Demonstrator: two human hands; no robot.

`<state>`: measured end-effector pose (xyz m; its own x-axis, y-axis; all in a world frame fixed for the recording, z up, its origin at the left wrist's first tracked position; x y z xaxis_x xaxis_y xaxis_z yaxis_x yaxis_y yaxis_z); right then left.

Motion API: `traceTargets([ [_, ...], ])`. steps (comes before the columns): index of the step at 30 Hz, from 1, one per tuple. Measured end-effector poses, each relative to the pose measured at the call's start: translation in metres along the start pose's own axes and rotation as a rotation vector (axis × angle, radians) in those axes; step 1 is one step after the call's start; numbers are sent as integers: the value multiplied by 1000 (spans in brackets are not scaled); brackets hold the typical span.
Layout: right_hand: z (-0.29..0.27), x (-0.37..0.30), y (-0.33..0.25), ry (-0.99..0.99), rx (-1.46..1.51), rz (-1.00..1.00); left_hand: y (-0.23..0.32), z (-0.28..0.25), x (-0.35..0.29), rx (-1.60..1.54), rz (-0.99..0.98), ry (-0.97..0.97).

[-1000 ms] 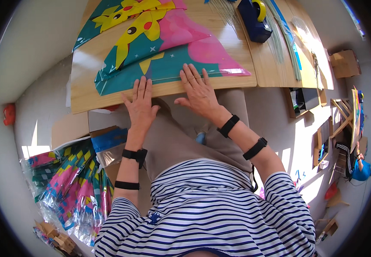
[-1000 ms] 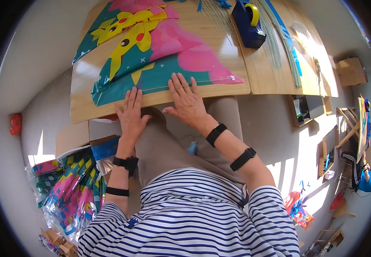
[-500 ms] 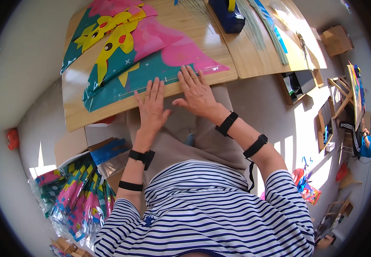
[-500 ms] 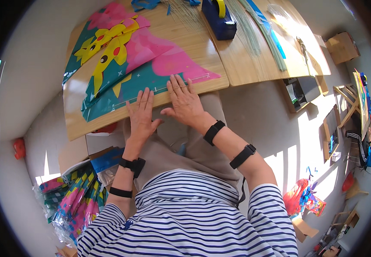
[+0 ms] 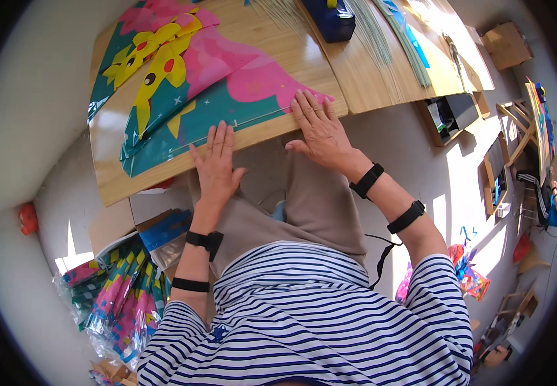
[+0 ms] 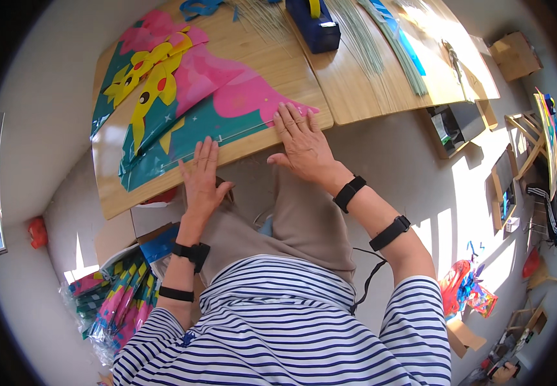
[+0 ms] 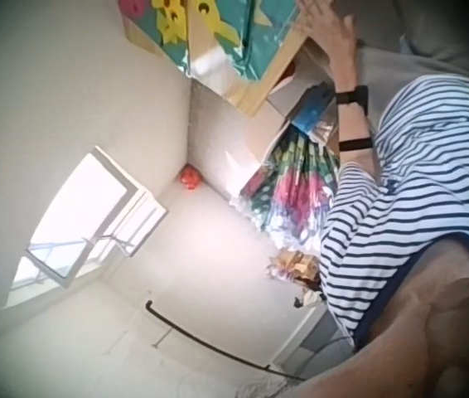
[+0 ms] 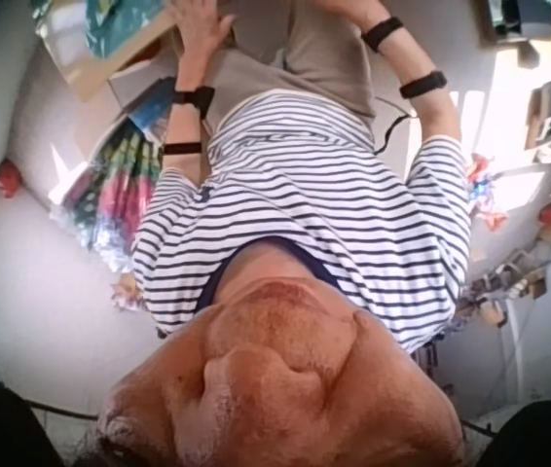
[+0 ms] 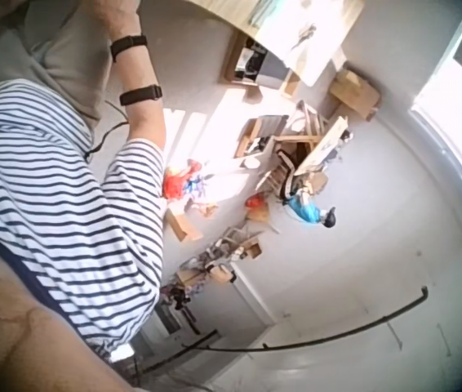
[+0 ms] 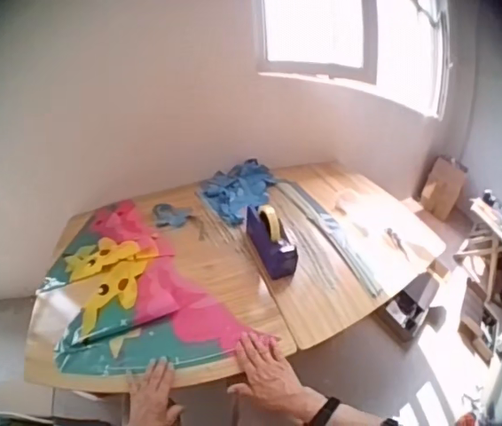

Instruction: The recorder is assembling a printed plastic kite by attaching support rods to the edges of the material.

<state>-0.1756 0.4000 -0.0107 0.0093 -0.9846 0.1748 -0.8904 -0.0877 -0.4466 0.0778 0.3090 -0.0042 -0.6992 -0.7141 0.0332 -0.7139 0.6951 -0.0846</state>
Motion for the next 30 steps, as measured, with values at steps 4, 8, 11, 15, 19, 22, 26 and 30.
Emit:
traceTargets([
  [4, -7, -10, 23, 40, -31, 75, 0, 0, 0, 4, -1, 2],
  [8, -9, -14, 37, 81, -69, 198, 1, -2, 1, 4, 0, 3],
  [11, -15, -8, 29, 79, -140, 217, -1, -1, -1, -7, -13, 9],
  [15, -14, 16, -22, 5, -57, 51, -2, 4, -1, -12, -30, 61],
  [19, 14, 38, -46, -100, -11, -9, -2, 1, 0, -48, -33, 64],
  [22, 21, 39, -44, -109, -21, -56, -12, 1, -4, -63, -14, 72],
  [26, 22, 41, -45, -138, -26, -45, -31, 5, -10, -101, 52, 86],
  [30, 21, 42, -48, -166, -36, -32, -62, 8, -23, -112, 42, 82],
])
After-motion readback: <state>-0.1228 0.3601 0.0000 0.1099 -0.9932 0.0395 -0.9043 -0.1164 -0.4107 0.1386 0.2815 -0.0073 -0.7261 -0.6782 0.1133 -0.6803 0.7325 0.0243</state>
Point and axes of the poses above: each hand's wrist, its own x-axis towards the middle knuckle, its own z-axis out of the palm, y = z × x, the point moved 2 cm from there along x, towards the middle knuckle, and after that the axes turned 15 degrees about x, right-handed, at the moved point
